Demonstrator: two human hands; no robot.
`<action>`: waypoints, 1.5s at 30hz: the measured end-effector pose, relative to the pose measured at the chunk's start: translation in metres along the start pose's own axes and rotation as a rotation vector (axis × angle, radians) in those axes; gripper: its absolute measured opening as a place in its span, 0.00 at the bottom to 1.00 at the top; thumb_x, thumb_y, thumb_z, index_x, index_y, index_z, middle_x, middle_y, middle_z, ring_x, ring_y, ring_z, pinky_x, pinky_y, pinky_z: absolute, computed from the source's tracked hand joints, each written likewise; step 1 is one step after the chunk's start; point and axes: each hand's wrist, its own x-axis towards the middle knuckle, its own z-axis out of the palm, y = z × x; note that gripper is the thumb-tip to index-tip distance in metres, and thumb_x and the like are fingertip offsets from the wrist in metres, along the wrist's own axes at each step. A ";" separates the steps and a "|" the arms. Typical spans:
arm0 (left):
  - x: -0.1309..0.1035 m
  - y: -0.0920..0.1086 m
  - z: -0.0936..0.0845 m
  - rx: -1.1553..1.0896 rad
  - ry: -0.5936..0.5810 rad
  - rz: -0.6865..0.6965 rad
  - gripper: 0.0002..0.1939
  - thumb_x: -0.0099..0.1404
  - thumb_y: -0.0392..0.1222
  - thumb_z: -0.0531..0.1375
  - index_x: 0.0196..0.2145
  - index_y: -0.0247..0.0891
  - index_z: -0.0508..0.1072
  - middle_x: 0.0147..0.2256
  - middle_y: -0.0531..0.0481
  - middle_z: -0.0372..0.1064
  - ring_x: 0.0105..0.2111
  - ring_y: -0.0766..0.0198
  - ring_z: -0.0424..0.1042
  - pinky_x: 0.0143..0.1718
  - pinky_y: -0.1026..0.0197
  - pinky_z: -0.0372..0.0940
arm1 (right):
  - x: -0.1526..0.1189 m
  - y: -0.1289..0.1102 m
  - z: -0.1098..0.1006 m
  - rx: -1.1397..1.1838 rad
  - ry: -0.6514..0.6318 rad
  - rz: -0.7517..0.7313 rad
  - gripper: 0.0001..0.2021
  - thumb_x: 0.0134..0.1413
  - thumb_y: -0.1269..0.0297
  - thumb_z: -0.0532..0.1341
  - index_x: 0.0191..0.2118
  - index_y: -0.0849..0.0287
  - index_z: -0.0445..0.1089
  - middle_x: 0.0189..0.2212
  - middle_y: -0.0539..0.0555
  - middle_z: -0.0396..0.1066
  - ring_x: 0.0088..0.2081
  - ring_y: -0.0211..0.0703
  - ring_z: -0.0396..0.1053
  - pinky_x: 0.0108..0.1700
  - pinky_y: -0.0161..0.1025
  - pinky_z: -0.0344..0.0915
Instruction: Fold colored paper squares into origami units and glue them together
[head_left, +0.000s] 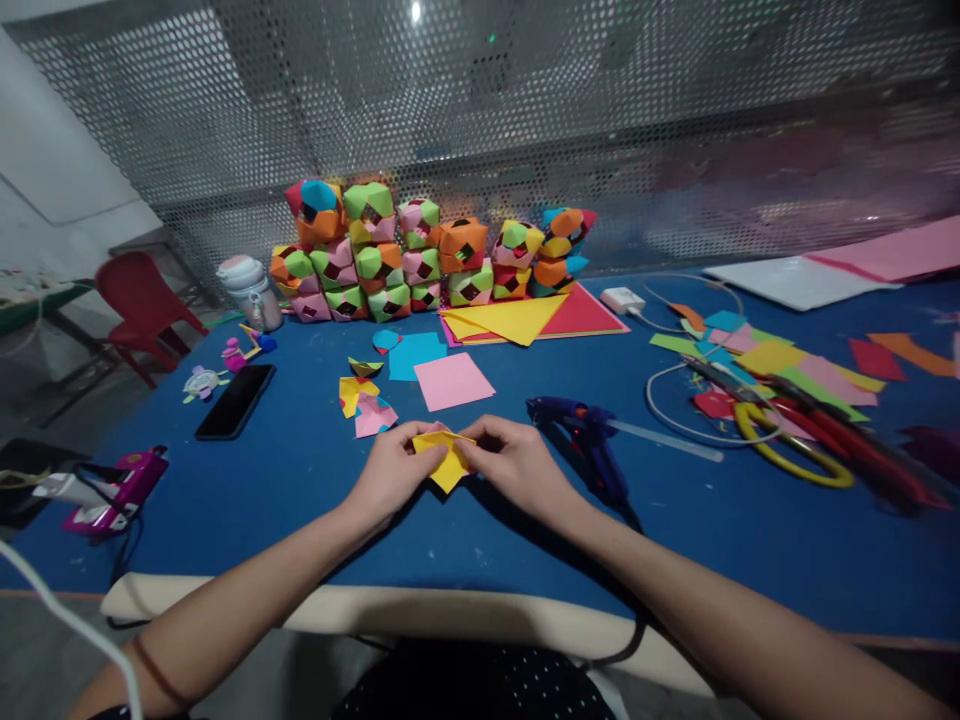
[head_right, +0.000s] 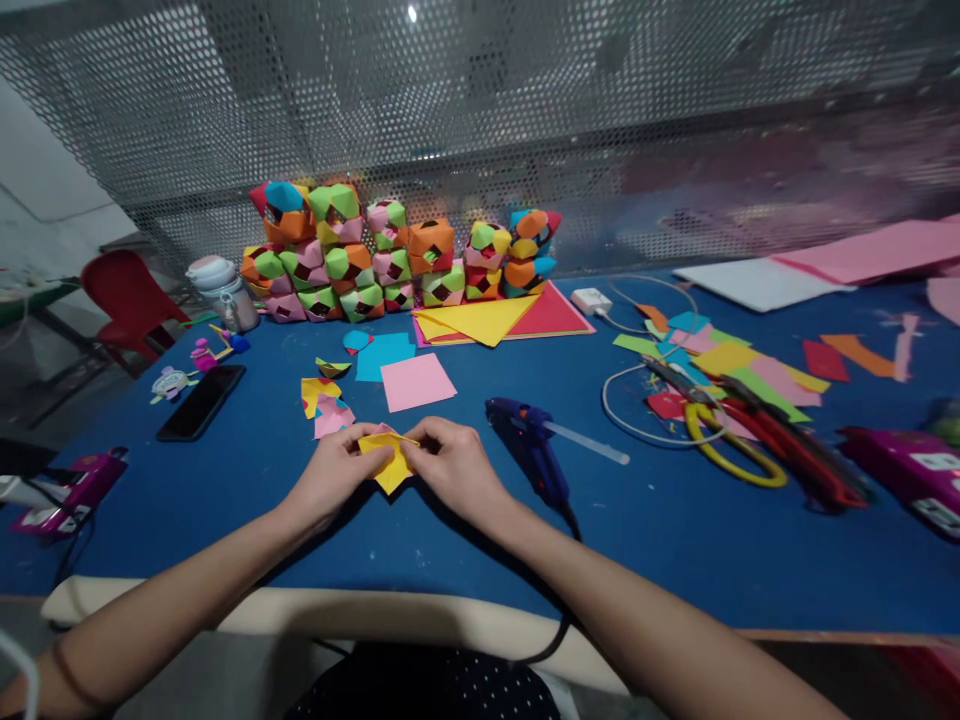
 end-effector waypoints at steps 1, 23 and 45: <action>0.000 -0.001 0.001 -0.088 0.010 -0.012 0.12 0.51 0.37 0.62 0.35 0.32 0.73 0.32 0.48 0.71 0.31 0.65 0.68 0.33 0.65 0.61 | 0.000 -0.001 0.000 0.029 0.007 0.018 0.07 0.50 0.67 0.57 0.25 0.61 0.70 0.20 0.49 0.69 0.23 0.36 0.64 0.26 0.32 0.60; 0.003 -0.007 -0.001 -0.112 0.075 -0.045 0.09 0.53 0.39 0.62 0.31 0.31 0.76 0.29 0.47 0.74 0.28 0.64 0.69 0.31 0.64 0.61 | 0.000 -0.003 -0.004 -0.007 0.002 -0.019 0.08 0.52 0.66 0.56 0.31 0.60 0.72 0.26 0.52 0.72 0.28 0.39 0.68 0.32 0.36 0.63; 0.009 -0.013 -0.015 -0.146 0.023 -0.092 0.14 0.51 0.42 0.63 0.33 0.28 0.76 0.32 0.40 0.74 0.30 0.62 0.71 0.31 0.63 0.63 | -0.051 -0.038 -0.071 -0.449 -0.374 -0.199 0.10 0.59 0.64 0.52 0.41 0.56 0.69 0.35 0.55 0.70 0.35 0.40 0.69 0.37 0.36 0.64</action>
